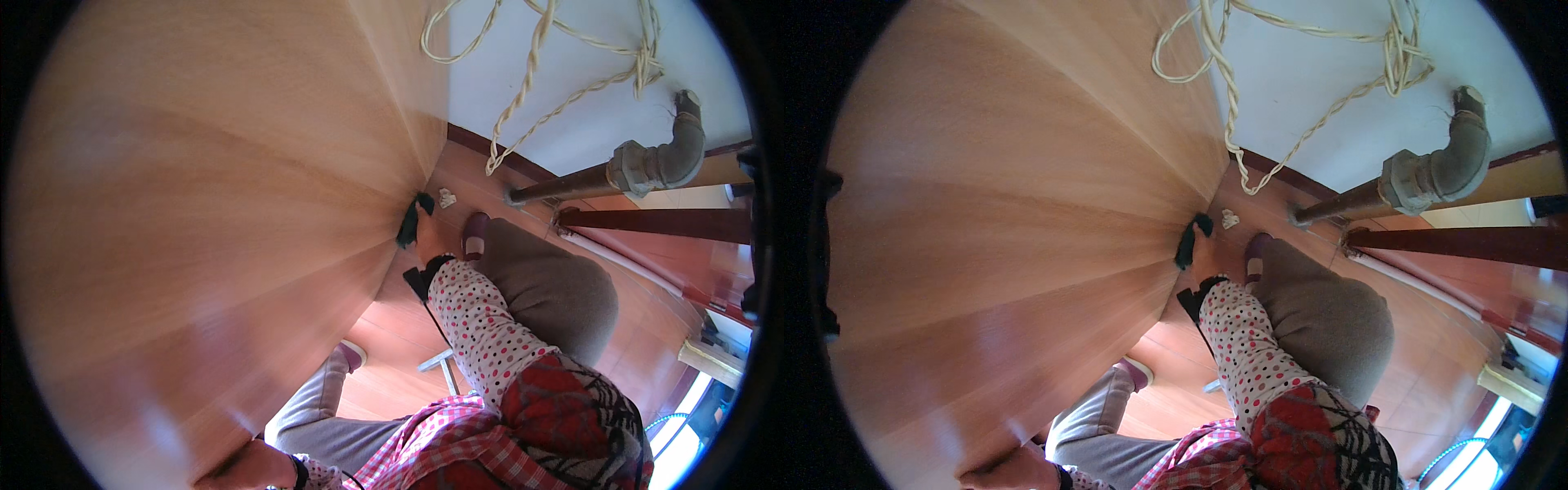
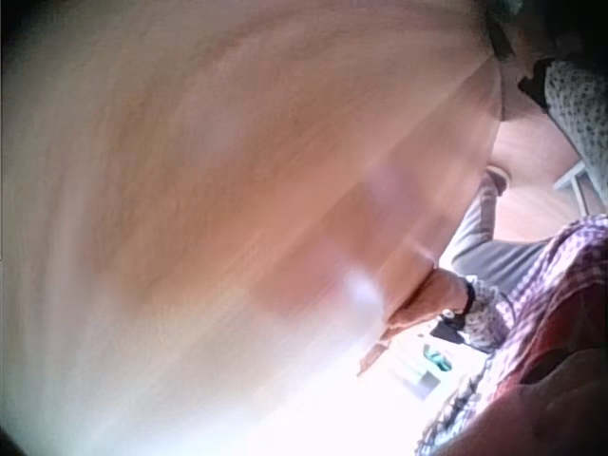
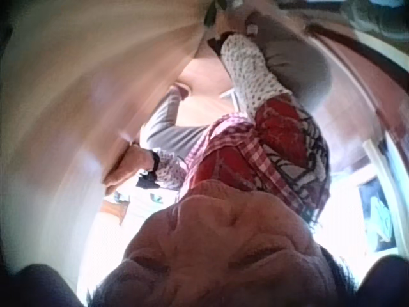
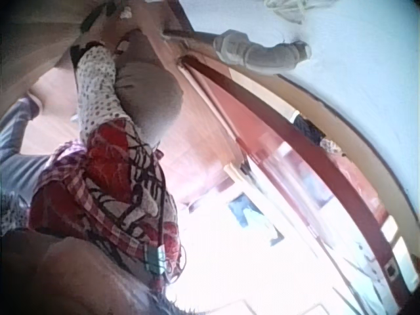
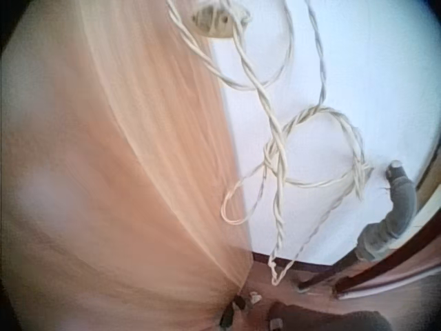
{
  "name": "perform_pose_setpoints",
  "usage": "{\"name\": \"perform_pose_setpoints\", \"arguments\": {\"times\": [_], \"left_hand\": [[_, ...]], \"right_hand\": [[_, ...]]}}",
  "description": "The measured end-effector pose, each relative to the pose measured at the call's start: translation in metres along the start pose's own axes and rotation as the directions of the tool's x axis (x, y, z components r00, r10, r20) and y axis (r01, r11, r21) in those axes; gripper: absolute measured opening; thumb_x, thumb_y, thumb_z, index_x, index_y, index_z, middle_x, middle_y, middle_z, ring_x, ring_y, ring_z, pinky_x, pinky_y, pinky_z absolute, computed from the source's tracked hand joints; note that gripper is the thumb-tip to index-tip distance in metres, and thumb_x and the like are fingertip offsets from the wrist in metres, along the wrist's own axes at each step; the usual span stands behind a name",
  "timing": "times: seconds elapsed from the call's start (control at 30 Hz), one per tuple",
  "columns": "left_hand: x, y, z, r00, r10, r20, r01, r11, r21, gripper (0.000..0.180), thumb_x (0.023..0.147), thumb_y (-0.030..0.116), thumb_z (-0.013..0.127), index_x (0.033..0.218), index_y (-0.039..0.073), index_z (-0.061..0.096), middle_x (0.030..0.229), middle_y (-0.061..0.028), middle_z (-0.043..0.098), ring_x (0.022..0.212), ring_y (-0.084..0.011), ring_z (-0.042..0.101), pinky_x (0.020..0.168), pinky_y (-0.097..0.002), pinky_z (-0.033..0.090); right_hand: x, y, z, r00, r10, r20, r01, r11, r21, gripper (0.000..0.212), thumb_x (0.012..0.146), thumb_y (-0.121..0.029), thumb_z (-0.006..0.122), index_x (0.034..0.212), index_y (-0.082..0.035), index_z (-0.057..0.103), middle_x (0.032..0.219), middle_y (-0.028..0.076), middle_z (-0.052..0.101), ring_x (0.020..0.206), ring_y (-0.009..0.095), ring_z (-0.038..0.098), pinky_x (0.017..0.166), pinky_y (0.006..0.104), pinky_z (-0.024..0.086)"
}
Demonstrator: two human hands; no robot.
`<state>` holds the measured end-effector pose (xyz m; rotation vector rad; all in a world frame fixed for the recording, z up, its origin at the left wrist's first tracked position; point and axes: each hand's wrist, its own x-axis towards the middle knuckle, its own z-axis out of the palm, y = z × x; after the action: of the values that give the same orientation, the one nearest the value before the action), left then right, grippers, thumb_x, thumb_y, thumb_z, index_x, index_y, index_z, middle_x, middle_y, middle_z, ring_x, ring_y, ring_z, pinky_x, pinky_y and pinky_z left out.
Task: The person kneels and wipes a light wood door with a green cloth, then moves to wipe a red door with a multiplication chart poster. The person uses the cloth to clean both surfaces in a repetitive wiping motion.
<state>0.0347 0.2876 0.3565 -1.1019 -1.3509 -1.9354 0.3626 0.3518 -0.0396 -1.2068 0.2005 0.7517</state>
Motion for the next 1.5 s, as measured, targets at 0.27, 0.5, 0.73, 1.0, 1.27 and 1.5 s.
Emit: {"name": "perform_pose_setpoints", "arguments": {"times": [0.27, 0.5, 0.73, 1.0, 1.27, 1.5], "left_hand": [[-0.076, 0.070, 0.060, 0.922, -0.008, 0.387, 0.085, 0.979, -0.184, 0.067, 0.104, 0.047, 0.052, 0.147, -0.002, 0.036, 0.141, -0.0243, 0.047, 0.120, -0.0339, 0.056, 0.096, -0.0483, 0.051], [-0.123, 0.067, 0.108, 0.831, 0.043, 0.555, 0.181, 0.922, -0.343, 0.078, 0.106, 0.045, 0.056, 0.158, 0.002, 0.018, 0.155, -0.0233, 0.033, 0.134, -0.0332, 0.046, 0.105, -0.0492, 0.048], [-0.154, 0.087, 0.134, 0.790, 0.123, 0.601, 0.216, 0.861, -0.460, 0.081, 0.106, 0.035, 0.059, 0.161, -0.003, 0.013, 0.161, -0.0272, 0.026, 0.145, -0.0380, 0.036, 0.116, -0.0508, 0.039], [-0.170, 0.085, 0.139, 0.829, -0.033, 0.558, 0.381, 0.763, -0.522, 0.075, 0.107, 0.039, 0.056, 0.162, 0.004, 0.018, 0.162, -0.0233, 0.030, 0.143, -0.0355, 0.040, 0.116, -0.0472, 0.041], [-0.143, 0.053, 0.118, 0.831, -0.018, 0.557, 0.219, 0.930, -0.297, 0.074, 0.106, 0.043, 0.057, 0.159, 0.006, 0.020, 0.152, -0.0254, 0.038, 0.130, -0.0350, 0.051, 0.105, -0.0477, 0.051], [-0.101, 0.079, 0.095, 0.890, 0.056, 0.453, 0.046, 0.976, -0.211, 0.072, 0.106, 0.044, 0.056, 0.153, -0.003, 0.029, 0.146, -0.0272, 0.042, 0.126, -0.0356, 0.053, 0.103, -0.0478, 0.050]], "right_hand": [[-0.001, 0.007, 0.035, 0.969, 0.224, -0.104, -0.181, 0.931, 0.317, 0.037, 0.098, -0.023, 0.066, 0.130, -0.004, 0.061, 0.112, 0.008, 0.066, 0.099, 0.024, 0.063, 0.089, 0.0377, 0.049], [-0.047, -0.134, 0.106, 0.944, -0.314, -0.101, 0.312, 0.949, -0.039, 0.055, 0.091, -0.023, 0.071, 0.140, -0.003, 0.055, 0.135, 0.023, 0.053, 0.127, 0.040, 0.050, 0.111, 0.0459, 0.037], [-0.174, -0.259, 0.160, 0.459, -0.867, 0.194, 0.888, 0.442, -0.128, 0.067, 0.079, -0.012, 0.075, 0.144, -0.015, 0.056, 0.138, 0.024, 0.050, 0.125, 0.046, 0.045, 0.108, 0.0563, 0.035], [-0.187, -0.233, 0.149, 0.123, -0.947, 0.297, 0.974, 0.172, 0.145, 0.059, 0.078, -0.024, 0.079, 0.135, -0.018, 0.065, 0.144, 0.018, 0.052, 0.128, 0.042, 0.049, 0.105, 0.0568, 0.038], [-0.111, -0.133, 0.100, 0.641, -0.740, 0.204, 0.767, 0.625, -0.145, 0.061, 0.084, -0.017, 0.072, 0.143, -0.009, 0.056, 0.141, 0.025, 0.050, 0.128, 0.045, 0.047, 0.112, 0.0511, 0.036], [-0.064, -0.052, 0.070, 0.877, -0.479, -0.044, 0.466, 0.868, -0.174, 0.057, 0.090, -0.021, 0.072, 0.143, -0.008, 0.055, 0.139, 0.021, 0.052, 0.132, 0.039, 0.047, 0.114, 0.0456, 0.035]]}}
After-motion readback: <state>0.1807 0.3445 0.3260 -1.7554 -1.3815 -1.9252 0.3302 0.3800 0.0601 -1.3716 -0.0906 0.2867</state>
